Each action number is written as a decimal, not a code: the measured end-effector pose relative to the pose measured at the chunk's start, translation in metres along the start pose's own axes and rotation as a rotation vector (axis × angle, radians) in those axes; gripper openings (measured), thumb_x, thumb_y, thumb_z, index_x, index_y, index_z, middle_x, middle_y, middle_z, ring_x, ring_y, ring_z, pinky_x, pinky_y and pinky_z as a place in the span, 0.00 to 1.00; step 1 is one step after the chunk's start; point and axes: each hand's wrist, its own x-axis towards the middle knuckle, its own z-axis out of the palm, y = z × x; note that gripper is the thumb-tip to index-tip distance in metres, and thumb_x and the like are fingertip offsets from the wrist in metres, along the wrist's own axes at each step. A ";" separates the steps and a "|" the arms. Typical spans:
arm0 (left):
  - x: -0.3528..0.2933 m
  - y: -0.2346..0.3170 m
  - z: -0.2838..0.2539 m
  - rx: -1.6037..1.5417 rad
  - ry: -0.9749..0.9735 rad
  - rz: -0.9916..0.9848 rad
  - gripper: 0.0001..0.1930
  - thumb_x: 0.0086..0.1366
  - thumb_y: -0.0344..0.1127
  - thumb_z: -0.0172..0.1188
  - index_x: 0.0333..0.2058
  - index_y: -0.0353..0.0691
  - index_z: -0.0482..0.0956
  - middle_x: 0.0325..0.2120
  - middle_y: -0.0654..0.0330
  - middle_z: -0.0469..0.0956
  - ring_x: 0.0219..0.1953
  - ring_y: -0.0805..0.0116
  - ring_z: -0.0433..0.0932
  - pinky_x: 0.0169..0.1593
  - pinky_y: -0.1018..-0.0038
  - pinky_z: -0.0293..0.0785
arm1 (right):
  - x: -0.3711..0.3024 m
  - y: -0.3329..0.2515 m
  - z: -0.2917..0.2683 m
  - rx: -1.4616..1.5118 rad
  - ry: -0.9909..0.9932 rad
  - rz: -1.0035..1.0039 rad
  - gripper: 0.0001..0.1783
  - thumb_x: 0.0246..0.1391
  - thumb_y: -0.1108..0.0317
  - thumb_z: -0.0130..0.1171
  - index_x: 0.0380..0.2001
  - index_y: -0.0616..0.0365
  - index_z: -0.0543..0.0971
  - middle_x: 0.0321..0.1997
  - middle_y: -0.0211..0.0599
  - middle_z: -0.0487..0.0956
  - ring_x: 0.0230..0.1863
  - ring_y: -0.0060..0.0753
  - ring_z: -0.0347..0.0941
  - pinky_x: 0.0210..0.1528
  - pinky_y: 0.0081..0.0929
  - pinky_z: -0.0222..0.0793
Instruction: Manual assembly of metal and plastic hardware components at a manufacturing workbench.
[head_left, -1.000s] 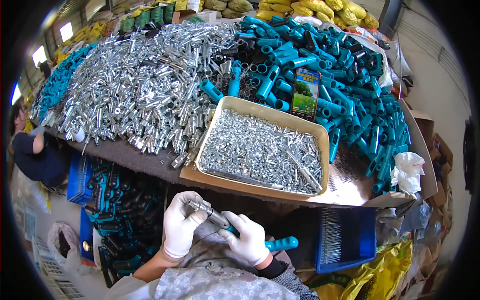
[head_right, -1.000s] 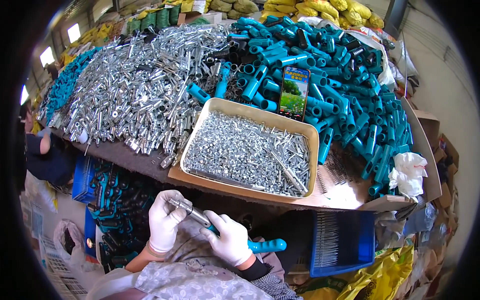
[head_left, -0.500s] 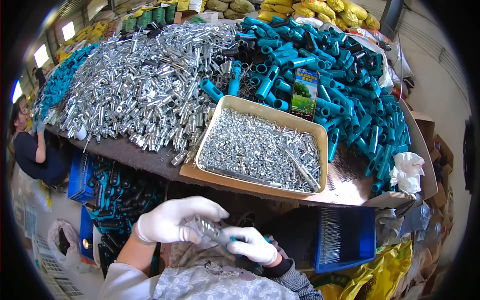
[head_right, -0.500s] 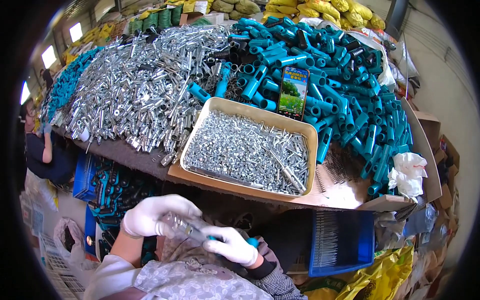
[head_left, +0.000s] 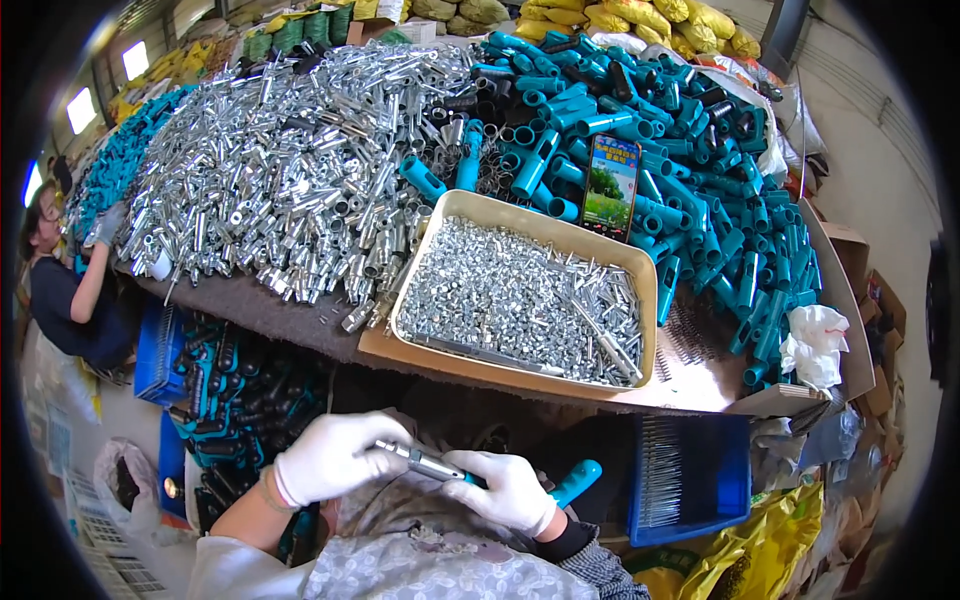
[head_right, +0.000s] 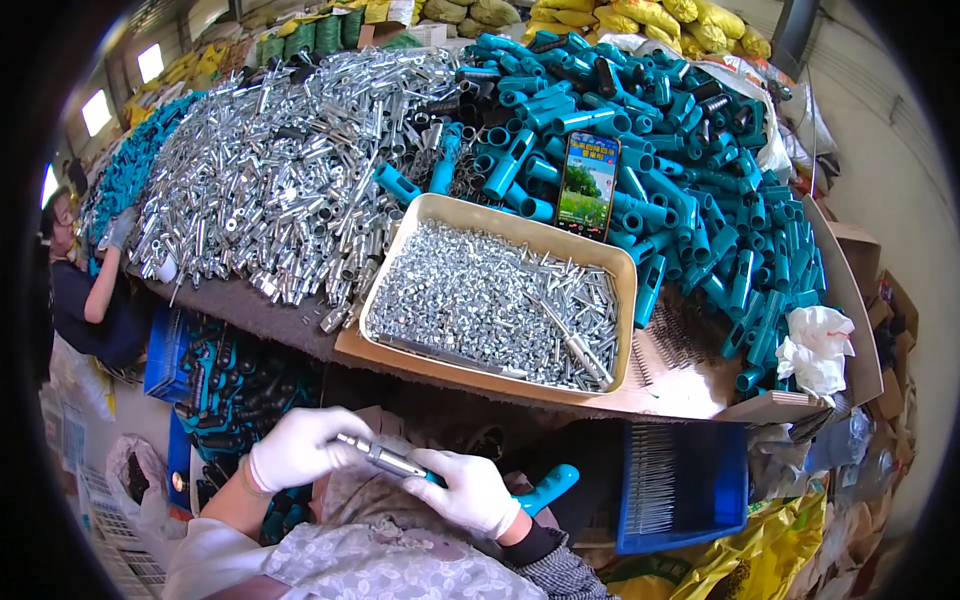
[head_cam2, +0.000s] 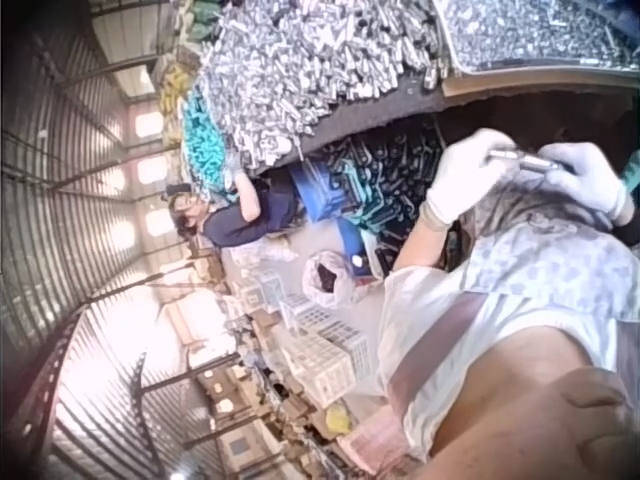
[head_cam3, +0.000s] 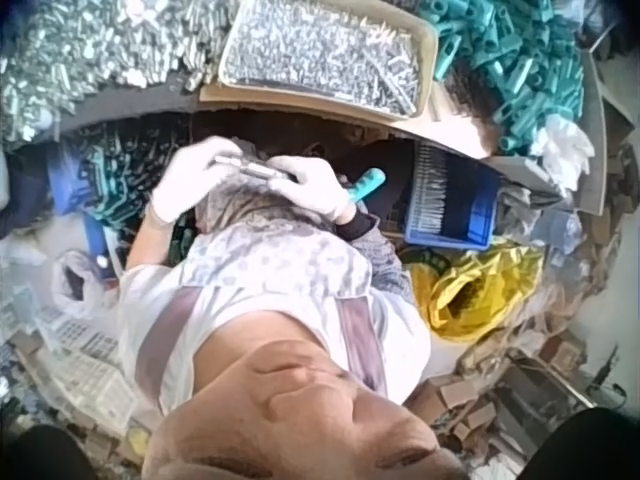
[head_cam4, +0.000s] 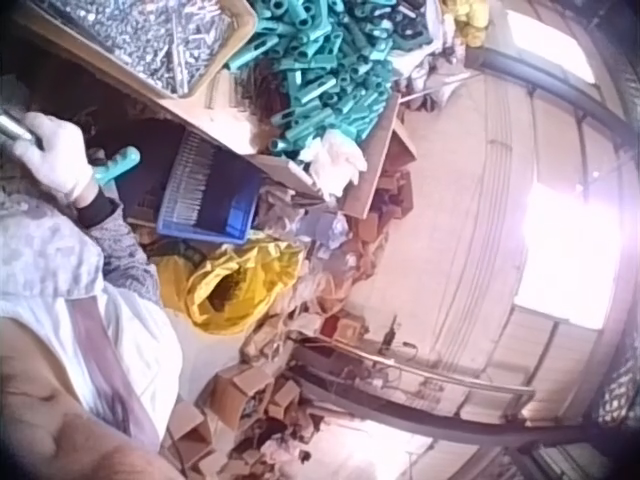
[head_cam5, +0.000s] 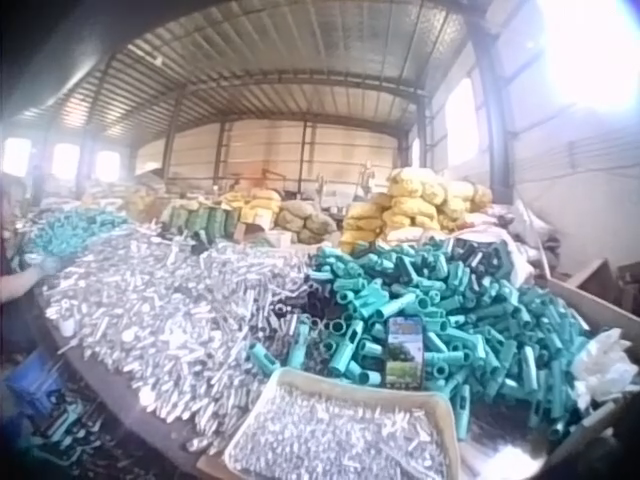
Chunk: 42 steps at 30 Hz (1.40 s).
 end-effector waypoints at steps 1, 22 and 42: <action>-0.004 0.003 0.006 0.051 0.030 0.066 0.08 0.62 0.33 0.65 0.40 0.41 0.82 0.32 0.56 0.81 0.29 0.61 0.80 0.37 0.71 0.77 | 0.000 0.001 0.002 -0.011 -0.008 -0.025 0.21 0.56 0.52 0.64 0.45 0.56 0.81 0.32 0.49 0.80 0.34 0.56 0.78 0.36 0.39 0.74; -0.010 -0.016 0.016 0.208 0.088 0.509 0.10 0.56 0.27 0.65 0.38 0.41 0.84 0.39 0.57 0.80 0.38 0.56 0.79 0.44 0.67 0.77 | -0.008 0.004 0.005 -0.146 0.013 -0.051 0.21 0.56 0.51 0.63 0.46 0.54 0.81 0.31 0.45 0.81 0.32 0.51 0.79 0.33 0.40 0.75; -0.015 0.002 0.026 0.173 0.019 0.426 0.12 0.55 0.34 0.70 0.38 0.43 0.84 0.30 0.58 0.81 0.32 0.60 0.82 0.35 0.69 0.78 | -0.006 0.017 -0.003 0.365 -0.277 -0.137 0.18 0.62 0.56 0.59 0.42 0.61 0.82 0.28 0.38 0.80 0.24 0.36 0.76 0.33 0.33 0.73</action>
